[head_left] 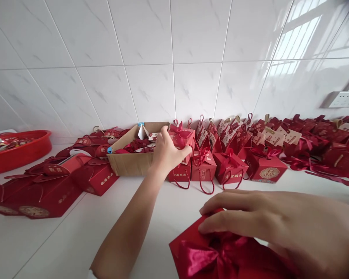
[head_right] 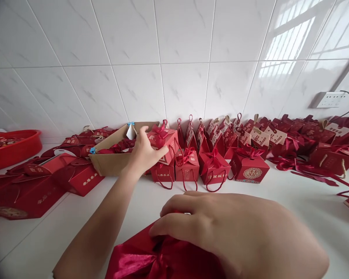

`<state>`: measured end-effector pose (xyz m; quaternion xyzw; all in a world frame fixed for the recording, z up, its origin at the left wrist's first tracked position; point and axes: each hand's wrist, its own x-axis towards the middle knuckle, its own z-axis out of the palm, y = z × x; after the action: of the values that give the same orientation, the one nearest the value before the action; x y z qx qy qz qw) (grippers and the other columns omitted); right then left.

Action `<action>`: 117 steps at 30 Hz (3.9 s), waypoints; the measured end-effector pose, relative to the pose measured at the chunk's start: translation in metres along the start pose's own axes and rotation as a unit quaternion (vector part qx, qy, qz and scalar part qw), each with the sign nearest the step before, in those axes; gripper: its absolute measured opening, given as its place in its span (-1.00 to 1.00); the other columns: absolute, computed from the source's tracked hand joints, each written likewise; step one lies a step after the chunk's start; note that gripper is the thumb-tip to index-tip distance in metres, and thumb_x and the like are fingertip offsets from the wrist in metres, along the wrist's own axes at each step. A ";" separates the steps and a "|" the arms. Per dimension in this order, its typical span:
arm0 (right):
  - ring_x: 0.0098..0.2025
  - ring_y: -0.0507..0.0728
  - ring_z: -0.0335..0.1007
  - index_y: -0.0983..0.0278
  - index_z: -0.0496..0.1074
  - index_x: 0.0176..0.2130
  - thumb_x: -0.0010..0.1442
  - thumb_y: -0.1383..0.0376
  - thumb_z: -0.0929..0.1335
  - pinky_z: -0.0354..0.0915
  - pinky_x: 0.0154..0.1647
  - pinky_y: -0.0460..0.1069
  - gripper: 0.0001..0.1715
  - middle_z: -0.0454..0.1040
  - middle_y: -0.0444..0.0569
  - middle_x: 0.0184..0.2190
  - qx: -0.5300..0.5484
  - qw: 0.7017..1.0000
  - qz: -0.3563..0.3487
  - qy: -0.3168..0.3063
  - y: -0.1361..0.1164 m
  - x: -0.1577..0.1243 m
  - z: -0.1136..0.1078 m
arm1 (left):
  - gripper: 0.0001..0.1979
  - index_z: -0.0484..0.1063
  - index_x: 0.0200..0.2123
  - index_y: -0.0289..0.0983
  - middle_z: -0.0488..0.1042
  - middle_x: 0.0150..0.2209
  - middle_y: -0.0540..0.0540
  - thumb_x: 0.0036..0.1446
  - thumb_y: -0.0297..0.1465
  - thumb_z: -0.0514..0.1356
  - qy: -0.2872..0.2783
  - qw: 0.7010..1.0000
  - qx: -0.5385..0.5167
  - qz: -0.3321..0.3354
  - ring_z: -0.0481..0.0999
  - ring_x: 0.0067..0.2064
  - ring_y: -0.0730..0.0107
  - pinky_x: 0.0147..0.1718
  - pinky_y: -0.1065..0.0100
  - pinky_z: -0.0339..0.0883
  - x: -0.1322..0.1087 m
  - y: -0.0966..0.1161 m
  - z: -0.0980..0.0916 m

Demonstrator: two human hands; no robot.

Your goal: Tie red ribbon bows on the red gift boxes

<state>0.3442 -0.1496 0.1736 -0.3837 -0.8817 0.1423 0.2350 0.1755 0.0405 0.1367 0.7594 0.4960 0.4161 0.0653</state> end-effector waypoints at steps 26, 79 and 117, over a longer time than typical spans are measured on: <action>0.08 0.31 0.39 0.03 0.21 0.24 -0.25 0.07 0.54 0.45 -0.06 -0.01 0.08 0.38 -0.01 0.12 -0.140 0.984 0.040 -0.099 0.008 0.013 0.002 | -0.51 0.31 0.03 -0.17 0.33 0.11 -0.17 0.02 -0.23 0.27 -0.119 0.985 -0.080 0.100 0.38 0.10 0.06 0.11 0.08 0.20 0.027 -0.053 0.012; 0.00 0.23 0.41 0.08 0.24 0.12 0.01 0.12 0.46 0.44 -0.06 0.13 -0.29 0.41 0.01 0.00 0.217 0.919 0.203 0.260 0.165 0.040 0.000 | -0.39 0.20 0.16 -0.03 0.24 0.24 -0.05 0.01 -0.47 0.19 -0.289 0.933 -0.196 0.086 0.27 0.22 0.18 0.11 0.17 0.25 0.027 -0.072 -0.029; -0.14 0.26 0.48 0.17 0.36 0.04 -0.16 0.00 0.52 0.47 -0.16 0.15 -0.20 0.50 -0.01 -0.18 0.117 0.900 0.244 0.341 0.141 0.079 0.013 | -0.34 0.17 0.16 -0.01 0.38 0.13 -0.03 -0.03 -0.49 0.21 -0.274 0.938 -0.195 0.078 0.42 0.08 0.17 -0.06 0.23 0.37 0.024 -0.068 -0.024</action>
<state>0.3760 0.0021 0.1262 -0.5818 -0.6033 0.1578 0.5222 0.1150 0.0861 0.1314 0.8527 0.3073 0.2838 0.3130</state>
